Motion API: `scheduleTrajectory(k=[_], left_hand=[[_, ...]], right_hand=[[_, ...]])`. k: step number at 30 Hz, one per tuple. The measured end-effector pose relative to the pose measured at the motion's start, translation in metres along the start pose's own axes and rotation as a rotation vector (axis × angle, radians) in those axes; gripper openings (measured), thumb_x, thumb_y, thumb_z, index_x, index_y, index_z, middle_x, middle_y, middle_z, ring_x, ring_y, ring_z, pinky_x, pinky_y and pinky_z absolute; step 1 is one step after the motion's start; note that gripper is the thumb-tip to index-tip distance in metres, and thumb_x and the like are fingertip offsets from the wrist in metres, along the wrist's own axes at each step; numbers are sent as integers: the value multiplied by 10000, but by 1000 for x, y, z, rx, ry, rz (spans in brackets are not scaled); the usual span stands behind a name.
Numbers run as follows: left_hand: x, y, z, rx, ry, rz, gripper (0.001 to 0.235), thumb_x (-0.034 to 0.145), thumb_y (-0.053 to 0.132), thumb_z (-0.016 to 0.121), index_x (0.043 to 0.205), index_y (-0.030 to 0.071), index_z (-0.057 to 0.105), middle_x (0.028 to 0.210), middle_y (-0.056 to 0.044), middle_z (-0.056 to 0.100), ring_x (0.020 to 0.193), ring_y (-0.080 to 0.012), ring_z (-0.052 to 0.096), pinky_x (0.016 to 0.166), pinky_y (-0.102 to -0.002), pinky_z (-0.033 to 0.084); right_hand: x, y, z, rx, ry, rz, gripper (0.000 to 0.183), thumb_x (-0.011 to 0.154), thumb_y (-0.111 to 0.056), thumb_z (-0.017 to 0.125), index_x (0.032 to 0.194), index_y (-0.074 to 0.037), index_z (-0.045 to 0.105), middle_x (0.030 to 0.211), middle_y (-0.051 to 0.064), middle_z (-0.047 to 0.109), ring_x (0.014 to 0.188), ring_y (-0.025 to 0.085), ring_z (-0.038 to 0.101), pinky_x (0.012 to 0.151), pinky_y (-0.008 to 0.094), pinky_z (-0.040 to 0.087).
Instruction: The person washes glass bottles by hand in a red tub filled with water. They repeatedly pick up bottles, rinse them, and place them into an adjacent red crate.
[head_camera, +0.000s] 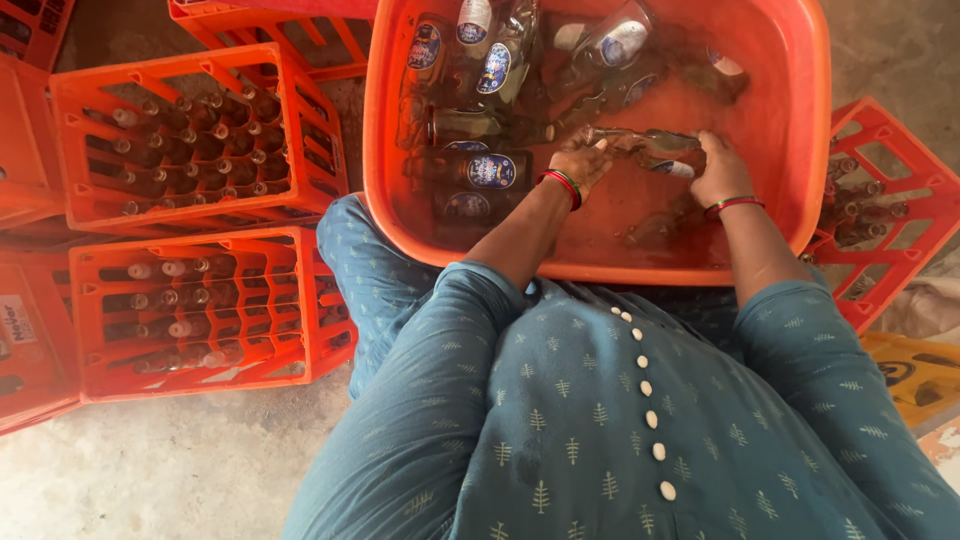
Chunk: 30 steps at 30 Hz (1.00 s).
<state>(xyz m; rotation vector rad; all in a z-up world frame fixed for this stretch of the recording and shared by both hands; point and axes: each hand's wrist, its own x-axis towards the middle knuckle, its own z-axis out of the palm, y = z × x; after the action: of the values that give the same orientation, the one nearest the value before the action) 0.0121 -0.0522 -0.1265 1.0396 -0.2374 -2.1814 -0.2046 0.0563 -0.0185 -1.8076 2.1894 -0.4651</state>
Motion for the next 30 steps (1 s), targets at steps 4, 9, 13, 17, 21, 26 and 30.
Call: scheduleTrajectory(k=[4,9,13,17,21,26,30], left_hand=[[3,-1,0,16,-15,3,509,932,10,697,1394,18,482,1223,-119,629,1071,-253,656,980,-429,573],[6,0,-3,-2,-15,-18,428,933,8,677,1325,53,511,1232,-107,662,1072,-236,674,971,-405,575],[9,-2,-2,19,4,-13,431,942,10,673,1333,81,508,1214,-79,645,1048,-234,659,969,-413,565],[9,0,-2,4,10,-19,416,938,21,670,1318,87,515,1214,-84,667,1067,-235,668,985,-418,573],[6,0,-3,-26,6,-34,400,931,49,695,1298,102,546,1186,-61,669,1073,-246,666,981,-431,558],[2,3,0,1,14,-35,380,932,103,724,1282,94,577,1184,-63,674,1081,-255,667,973,-434,563],[-2,4,3,-11,30,-16,384,928,156,736,1283,151,588,1202,-29,660,1066,-234,648,938,-429,548]], right_hand=[[1,0,1,24,-33,53,669,796,124,661,1418,-97,550,1424,176,562,1244,402,573,998,458,495],[2,-10,-2,42,-32,69,657,795,150,627,1399,-93,543,1448,180,542,1252,413,565,975,462,501],[3,-7,-1,36,-28,49,675,778,163,609,1403,-83,541,1429,191,552,1269,430,548,985,476,489],[10,13,14,-7,-57,76,628,821,138,594,1409,-75,533,1424,205,553,1264,449,541,996,498,478],[19,44,37,-134,-151,209,519,923,58,597,1428,-12,499,1341,289,568,1250,480,548,1026,525,464],[27,57,54,209,-42,107,449,1059,56,439,1456,-110,568,1474,206,570,1319,414,582,1082,479,484],[21,38,41,-19,-71,79,643,846,103,600,1453,-95,524,1428,231,555,1261,454,559,1005,505,495]])
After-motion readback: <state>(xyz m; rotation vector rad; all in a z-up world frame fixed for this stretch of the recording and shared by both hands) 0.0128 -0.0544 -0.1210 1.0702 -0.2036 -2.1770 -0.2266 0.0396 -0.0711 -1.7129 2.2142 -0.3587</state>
